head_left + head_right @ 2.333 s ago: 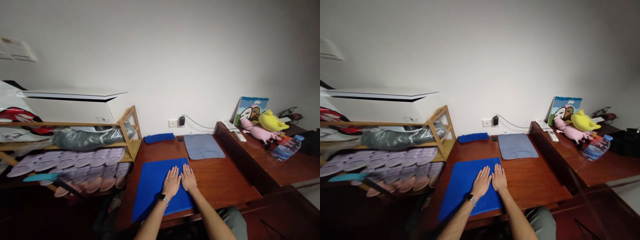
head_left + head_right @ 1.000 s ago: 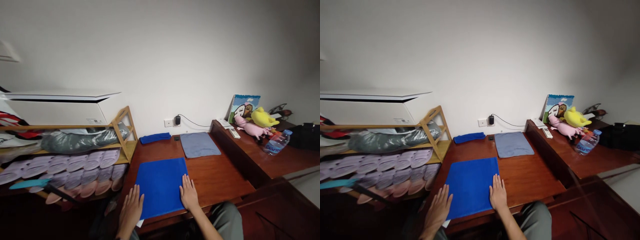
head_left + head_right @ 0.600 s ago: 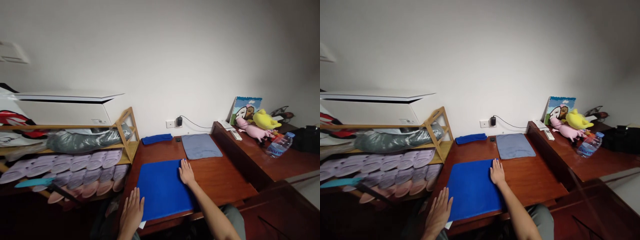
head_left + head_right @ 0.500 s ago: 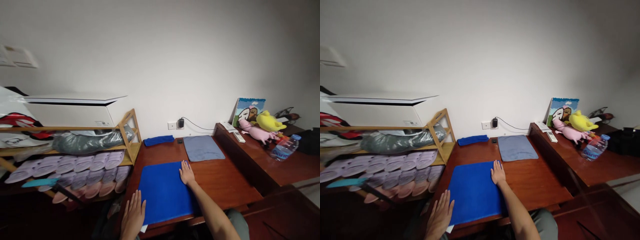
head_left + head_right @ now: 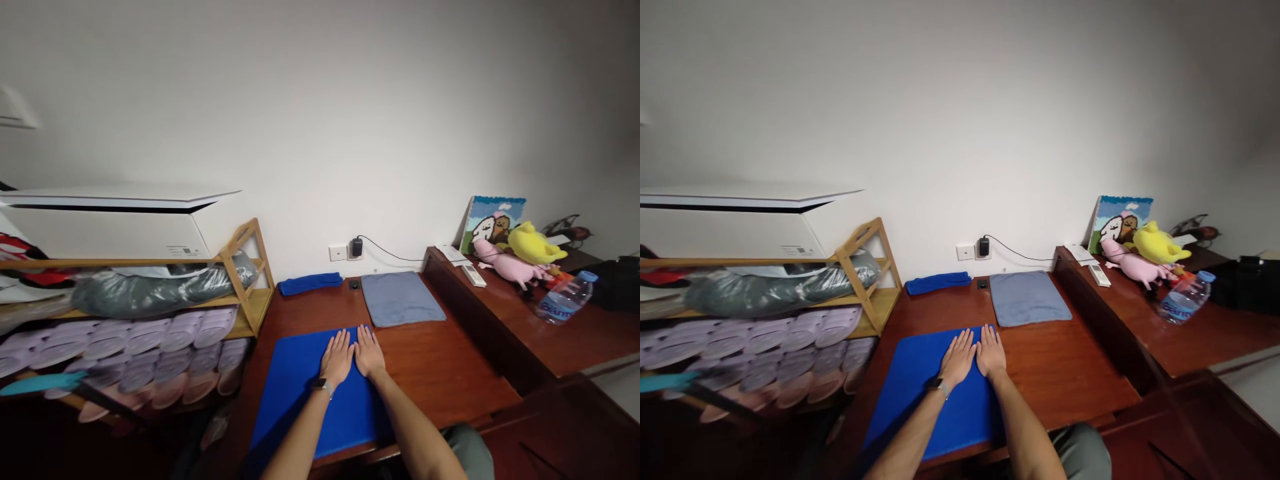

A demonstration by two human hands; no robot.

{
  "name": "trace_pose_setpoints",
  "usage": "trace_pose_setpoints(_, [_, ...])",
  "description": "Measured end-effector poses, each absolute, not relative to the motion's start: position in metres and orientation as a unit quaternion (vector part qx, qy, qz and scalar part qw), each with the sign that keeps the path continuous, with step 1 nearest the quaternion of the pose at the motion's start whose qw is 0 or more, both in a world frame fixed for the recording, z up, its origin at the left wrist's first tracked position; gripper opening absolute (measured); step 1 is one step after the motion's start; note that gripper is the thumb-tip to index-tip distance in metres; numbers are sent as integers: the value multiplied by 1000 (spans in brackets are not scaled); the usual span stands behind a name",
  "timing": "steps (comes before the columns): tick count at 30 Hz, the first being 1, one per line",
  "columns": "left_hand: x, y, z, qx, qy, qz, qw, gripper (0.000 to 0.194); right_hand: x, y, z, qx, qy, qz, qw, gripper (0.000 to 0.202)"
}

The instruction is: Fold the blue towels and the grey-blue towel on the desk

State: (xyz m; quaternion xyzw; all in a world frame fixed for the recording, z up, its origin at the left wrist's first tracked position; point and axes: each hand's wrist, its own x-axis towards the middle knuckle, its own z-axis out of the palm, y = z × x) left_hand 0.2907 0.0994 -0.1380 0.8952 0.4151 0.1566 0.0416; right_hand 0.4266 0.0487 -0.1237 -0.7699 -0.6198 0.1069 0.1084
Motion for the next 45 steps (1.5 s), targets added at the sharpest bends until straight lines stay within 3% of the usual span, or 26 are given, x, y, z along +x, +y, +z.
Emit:
trace_pose_setpoints(11, [95,149,-187,798,575,182,14,76,426,50,-116,-776,-614,114,94,69])
trace_pose_setpoints(16, [98,146,-181,795,572,202,0,76,418,30,-105,-786,-602,108,89,68])
trace_pose_setpoints(21, [107,141,-167,801,546,243,-26,75,409,-14,-125,-789,-596,80,121,67])
trace_pose_setpoints(25, [170,98,-154,843,469,260,-40,69,407,-28,-136,-791,-592,100,121,67])
trace_pose_setpoints(31, [270,28,-160,903,385,191,18,61,409,-26,-133,-785,-601,97,117,67])
trace_pose_setpoints(40, [79,62,-199,791,573,213,-38,73,405,-28,-125,-792,-590,102,116,67])
trace_pose_setpoints(45, [63,58,-197,788,577,213,-25,74,403,-34,-115,-794,-590,99,111,67])
